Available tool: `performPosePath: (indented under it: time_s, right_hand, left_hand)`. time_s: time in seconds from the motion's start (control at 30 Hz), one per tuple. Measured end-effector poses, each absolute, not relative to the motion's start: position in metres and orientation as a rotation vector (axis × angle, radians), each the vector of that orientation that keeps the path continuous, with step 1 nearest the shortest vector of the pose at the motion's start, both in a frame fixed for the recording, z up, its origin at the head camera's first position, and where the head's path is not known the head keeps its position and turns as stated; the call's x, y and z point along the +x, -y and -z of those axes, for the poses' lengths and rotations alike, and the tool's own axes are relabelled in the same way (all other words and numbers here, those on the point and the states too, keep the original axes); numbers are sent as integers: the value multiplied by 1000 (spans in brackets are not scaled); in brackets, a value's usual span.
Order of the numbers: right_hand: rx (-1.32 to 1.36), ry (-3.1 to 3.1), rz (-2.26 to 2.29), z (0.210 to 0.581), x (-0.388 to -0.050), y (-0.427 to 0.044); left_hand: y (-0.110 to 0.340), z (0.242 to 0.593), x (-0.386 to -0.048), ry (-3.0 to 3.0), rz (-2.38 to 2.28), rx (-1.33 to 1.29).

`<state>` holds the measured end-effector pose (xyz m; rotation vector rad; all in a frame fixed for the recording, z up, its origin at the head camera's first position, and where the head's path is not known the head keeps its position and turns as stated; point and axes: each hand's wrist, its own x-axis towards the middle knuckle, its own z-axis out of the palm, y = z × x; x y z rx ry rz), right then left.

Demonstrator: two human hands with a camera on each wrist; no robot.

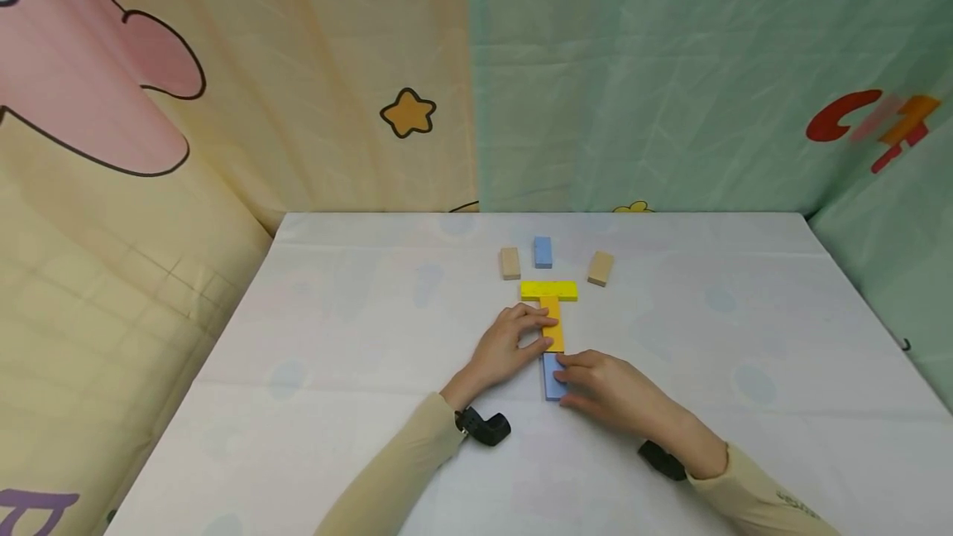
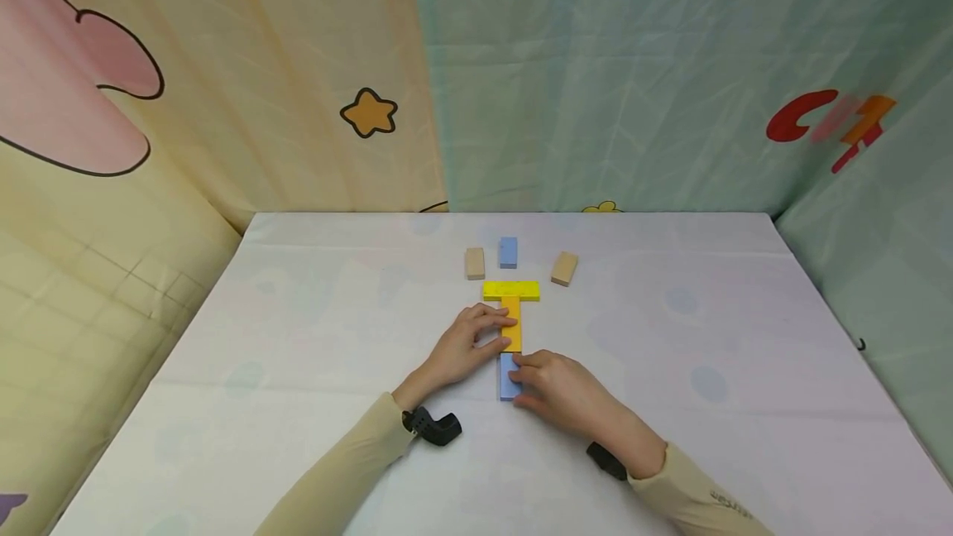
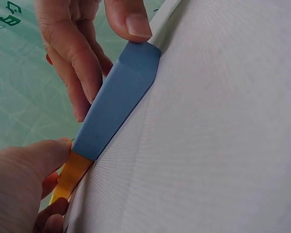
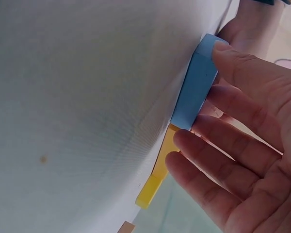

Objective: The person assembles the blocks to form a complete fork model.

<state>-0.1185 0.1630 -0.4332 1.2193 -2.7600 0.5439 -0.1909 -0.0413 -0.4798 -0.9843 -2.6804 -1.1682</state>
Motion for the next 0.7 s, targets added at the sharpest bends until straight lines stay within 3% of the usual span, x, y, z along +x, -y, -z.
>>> performPosePath:
  time_s: [0.7]
  right_hand:
    - [1224, 2704, -519, 435, -121, -163]
  left_hand:
    - [41, 475, -189, 2683, 1182, -982]
